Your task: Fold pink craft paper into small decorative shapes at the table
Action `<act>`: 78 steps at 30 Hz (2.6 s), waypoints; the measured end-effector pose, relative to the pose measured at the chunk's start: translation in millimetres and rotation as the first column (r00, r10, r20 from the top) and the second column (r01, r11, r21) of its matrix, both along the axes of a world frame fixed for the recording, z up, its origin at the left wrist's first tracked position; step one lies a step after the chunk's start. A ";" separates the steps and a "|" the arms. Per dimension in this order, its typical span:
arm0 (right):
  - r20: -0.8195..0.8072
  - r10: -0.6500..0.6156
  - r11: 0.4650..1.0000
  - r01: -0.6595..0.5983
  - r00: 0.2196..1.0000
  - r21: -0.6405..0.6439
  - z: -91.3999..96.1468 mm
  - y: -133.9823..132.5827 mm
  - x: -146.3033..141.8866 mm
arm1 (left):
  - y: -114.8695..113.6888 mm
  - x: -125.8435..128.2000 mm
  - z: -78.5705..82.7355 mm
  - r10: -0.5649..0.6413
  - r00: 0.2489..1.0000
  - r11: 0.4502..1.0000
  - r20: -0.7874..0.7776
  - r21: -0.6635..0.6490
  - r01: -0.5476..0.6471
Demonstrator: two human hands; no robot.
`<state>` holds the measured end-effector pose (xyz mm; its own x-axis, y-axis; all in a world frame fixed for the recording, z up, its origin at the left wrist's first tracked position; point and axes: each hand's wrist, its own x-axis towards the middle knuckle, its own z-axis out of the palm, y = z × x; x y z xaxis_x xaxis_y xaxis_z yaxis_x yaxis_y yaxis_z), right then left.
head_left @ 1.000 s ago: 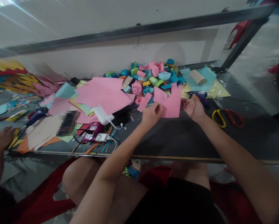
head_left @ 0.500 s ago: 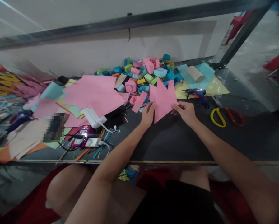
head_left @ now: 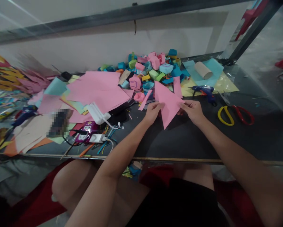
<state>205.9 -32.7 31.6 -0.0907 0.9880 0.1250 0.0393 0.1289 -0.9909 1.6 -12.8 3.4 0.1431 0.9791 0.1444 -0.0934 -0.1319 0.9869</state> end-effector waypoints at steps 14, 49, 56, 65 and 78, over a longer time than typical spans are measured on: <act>-0.049 -0.210 0.976 0.212 0.976 0.045 -13.3 7.9 11.7 | -3.5 2.2 8.7 0.027 0.993 0.995 -0.119 0.100 -0.015; 0.267 0.074 0.997 -0.080 0.961 0.010 -14.5 8.3 10.5 | 11.3 -7.7 8.3 0.299 0.889 0.939 0.347 -0.274 -0.209; 0.279 0.074 0.997 -0.081 0.957 0.013 -14.3 7.2 11.0 | 12.2 -10.0 13.2 0.305 0.900 0.938 0.310 -0.263 -0.227; 0.274 0.141 0.990 -0.136 0.951 -0.036 -10.4 5.9 9.5 | 14.5 -12.5 10.9 0.327 0.863 0.928 0.384 -0.303 -0.217; 0.302 0.125 0.992 -0.122 0.945 -0.029 -15.4 8.3 14.3 | 10.0 -14.6 26.0 0.350 0.824 0.911 0.445 -0.367 -0.188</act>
<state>220.2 -24.4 16.2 -0.2439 0.9677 0.0630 0.3217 0.1421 -0.9361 -13.0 -2.8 29.4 -0.1436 0.9736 -0.1775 -0.5791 0.0627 0.8128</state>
